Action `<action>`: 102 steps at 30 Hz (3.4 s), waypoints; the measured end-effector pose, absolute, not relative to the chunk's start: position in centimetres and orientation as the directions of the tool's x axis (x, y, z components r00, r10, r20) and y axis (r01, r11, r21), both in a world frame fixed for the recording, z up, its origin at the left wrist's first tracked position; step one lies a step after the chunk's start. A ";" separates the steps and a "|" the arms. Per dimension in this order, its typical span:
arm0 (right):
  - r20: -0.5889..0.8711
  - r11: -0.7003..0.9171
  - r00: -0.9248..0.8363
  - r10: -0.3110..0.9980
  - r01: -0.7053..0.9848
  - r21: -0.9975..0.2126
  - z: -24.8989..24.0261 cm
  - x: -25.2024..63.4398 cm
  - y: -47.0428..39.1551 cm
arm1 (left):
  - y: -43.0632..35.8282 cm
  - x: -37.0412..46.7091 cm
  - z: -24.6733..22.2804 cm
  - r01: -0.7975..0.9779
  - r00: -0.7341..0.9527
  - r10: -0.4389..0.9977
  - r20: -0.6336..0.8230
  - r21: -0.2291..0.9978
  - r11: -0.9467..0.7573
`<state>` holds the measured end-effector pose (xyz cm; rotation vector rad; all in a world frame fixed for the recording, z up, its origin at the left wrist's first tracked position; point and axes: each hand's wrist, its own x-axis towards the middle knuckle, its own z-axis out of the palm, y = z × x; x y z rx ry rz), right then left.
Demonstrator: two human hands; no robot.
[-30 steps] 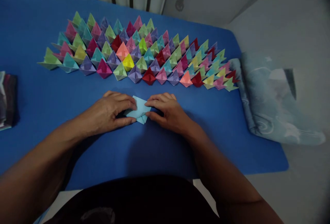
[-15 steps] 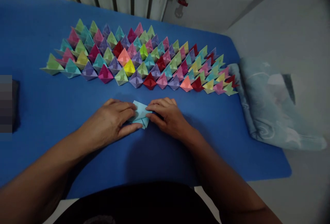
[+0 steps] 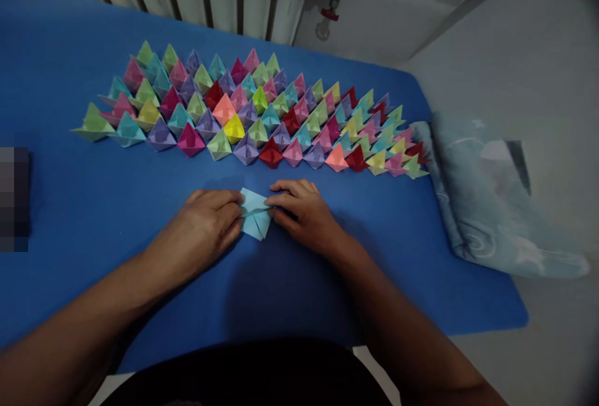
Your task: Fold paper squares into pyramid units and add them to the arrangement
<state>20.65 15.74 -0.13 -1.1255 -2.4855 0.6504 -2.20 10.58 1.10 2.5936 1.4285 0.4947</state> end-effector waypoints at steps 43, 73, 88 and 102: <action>0.102 0.378 -0.402 0.910 0.703 -0.603 0.0 18.5 15.9 | 10.9 -1.5 0.9 0.951 0.239 0.971 0.020 0.197 -0.239; 0.050 0.333 -0.378 0.924 0.738 -0.587 0.2 18.5 15.7 | 10.6 -3.6 0.9 0.743 0.546 0.797 0.258 0.291 -0.603; 0.157 0.630 -0.665 0.730 0.565 -0.534 0.4 18.5 15.1 | 11.3 -4.0 0.5 0.698 0.537 0.785 0.308 0.361 -0.619; 0.093 0.505 -0.555 0.827 0.659 -0.557 0.0 17.5 14.8 | 10.8 -3.7 0.1 0.777 0.413 0.871 0.267 0.397 -0.489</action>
